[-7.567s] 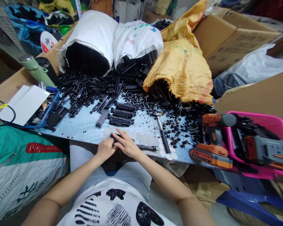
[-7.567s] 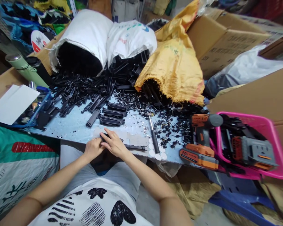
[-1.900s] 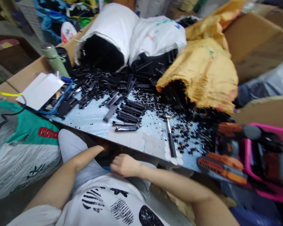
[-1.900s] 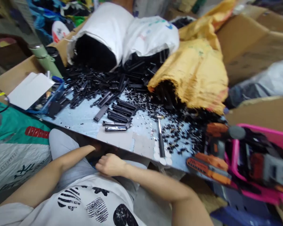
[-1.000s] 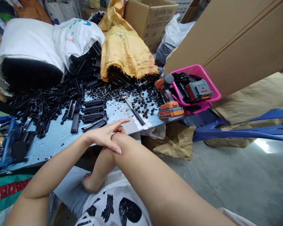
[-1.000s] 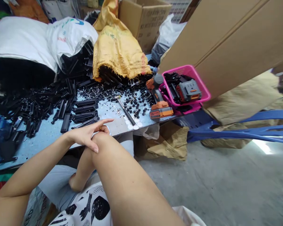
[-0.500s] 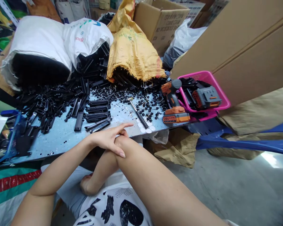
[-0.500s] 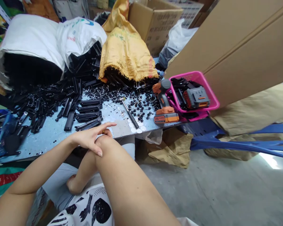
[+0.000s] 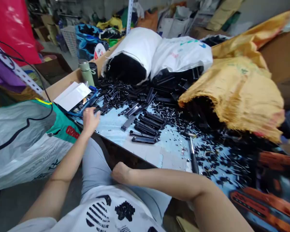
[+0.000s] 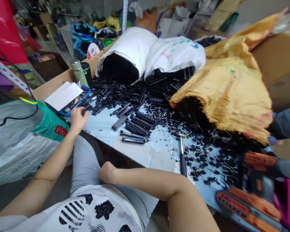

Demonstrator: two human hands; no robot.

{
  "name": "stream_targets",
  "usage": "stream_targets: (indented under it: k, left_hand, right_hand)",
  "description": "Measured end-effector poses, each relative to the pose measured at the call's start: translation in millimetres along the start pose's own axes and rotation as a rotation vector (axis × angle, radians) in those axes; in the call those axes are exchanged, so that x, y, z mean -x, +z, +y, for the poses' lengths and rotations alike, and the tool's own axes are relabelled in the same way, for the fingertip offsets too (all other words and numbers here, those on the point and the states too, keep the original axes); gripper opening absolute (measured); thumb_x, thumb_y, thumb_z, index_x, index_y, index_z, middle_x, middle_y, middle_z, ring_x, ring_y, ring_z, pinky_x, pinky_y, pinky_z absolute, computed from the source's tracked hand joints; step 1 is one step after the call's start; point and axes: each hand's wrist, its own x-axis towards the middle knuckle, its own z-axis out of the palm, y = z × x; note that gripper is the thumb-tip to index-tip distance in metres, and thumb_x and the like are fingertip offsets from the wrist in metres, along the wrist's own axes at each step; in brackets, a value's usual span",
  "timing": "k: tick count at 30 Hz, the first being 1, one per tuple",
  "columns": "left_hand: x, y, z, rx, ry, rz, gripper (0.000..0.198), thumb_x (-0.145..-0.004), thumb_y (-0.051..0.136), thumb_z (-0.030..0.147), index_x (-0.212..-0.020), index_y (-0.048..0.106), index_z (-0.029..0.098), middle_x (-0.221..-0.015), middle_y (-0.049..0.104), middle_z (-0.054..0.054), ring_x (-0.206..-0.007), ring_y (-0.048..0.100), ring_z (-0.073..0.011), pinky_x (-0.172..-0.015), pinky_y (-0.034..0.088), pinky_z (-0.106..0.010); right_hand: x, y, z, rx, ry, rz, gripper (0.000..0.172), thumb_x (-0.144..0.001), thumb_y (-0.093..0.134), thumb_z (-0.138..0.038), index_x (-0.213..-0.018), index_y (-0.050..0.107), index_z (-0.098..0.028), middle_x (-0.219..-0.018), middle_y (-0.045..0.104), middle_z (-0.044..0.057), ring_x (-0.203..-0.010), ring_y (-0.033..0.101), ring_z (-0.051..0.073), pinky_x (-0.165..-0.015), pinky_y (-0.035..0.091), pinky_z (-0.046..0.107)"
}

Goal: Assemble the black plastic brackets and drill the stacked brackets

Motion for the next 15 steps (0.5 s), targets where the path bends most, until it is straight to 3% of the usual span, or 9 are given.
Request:
stream_targets:
  k: [1, 2, 5, 12, 15]
  left_hand:
    - [-13, -7.7, -23, -0.144, -0.095, 0.120, 0.034, -0.086, 0.048, 0.028, -0.113, 0.056, 0.008, -0.119, 0.051, -0.021, -0.116, 0.043, -0.0330, -0.098, 0.036, -0.047]
    - [-25, -13.7, -42, -0.249, -0.172, 0.159, 0.034, -0.087, 0.046, 0.027, -0.110, 0.057, 0.004, -0.117, 0.052, -0.023, -0.115, 0.043, -0.0348, -0.096, 0.036, -0.048]
    - [-55, -18.2, -80, -0.443, -0.339, 0.120, 0.036, -0.085, 0.048, 0.029, -0.098, 0.062, -0.001, -0.111, 0.053, -0.028, -0.111, 0.041, -0.0380, -0.087, 0.040, -0.049]
    - [-94, -0.1, -104, -0.463, -0.589, 0.050, 0.049, -0.071, 0.068, 0.033, -0.105, 0.060, 0.000, -0.123, 0.049, -0.027, -0.116, 0.036, -0.0374, -0.089, 0.037, -0.047]
    - [-98, -3.3, -108, -0.374, -0.551, -0.009, 0.048, -0.071, 0.066, 0.026, -0.108, 0.056, -0.002, -0.124, 0.046, -0.030, -0.117, 0.035, -0.0383, -0.087, 0.036, -0.049]
  right_hand:
    - [2, -4, 4, 0.025, 0.036, 0.022, 0.020, -0.087, 0.046, -0.005, -0.092, 0.065, -0.009, -0.092, 0.068, 0.015, -0.086, 0.066, 0.025, -0.064, 0.053, 0.036]
    - [4, -10, 8, 0.041, 0.063, 0.061, 0.021, -0.087, 0.045, -0.005, -0.093, 0.065, -0.009, -0.092, 0.068, 0.016, -0.085, 0.066, 0.026, -0.062, 0.053, 0.035]
    - [4, -27, 15, 0.076, 0.117, 0.177, 0.018, -0.087, 0.049, -0.011, -0.095, 0.065, -0.009, -0.091, 0.068, 0.015, -0.084, 0.067, 0.025, -0.062, 0.052, 0.034]
    - [-15, -46, 13, 0.106, 0.092, 0.235, 0.023, -0.090, 0.051, -0.028, -0.102, 0.063, -0.014, -0.093, 0.069, 0.011, -0.084, 0.067, 0.025, -0.064, 0.053, 0.035]
    - [-12, -47, 19, 0.087, 0.124, 0.196, 0.029, -0.089, 0.053, -0.036, -0.103, 0.063, -0.013, -0.095, 0.069, 0.012, -0.087, 0.067, 0.027, -0.066, 0.054, 0.035]
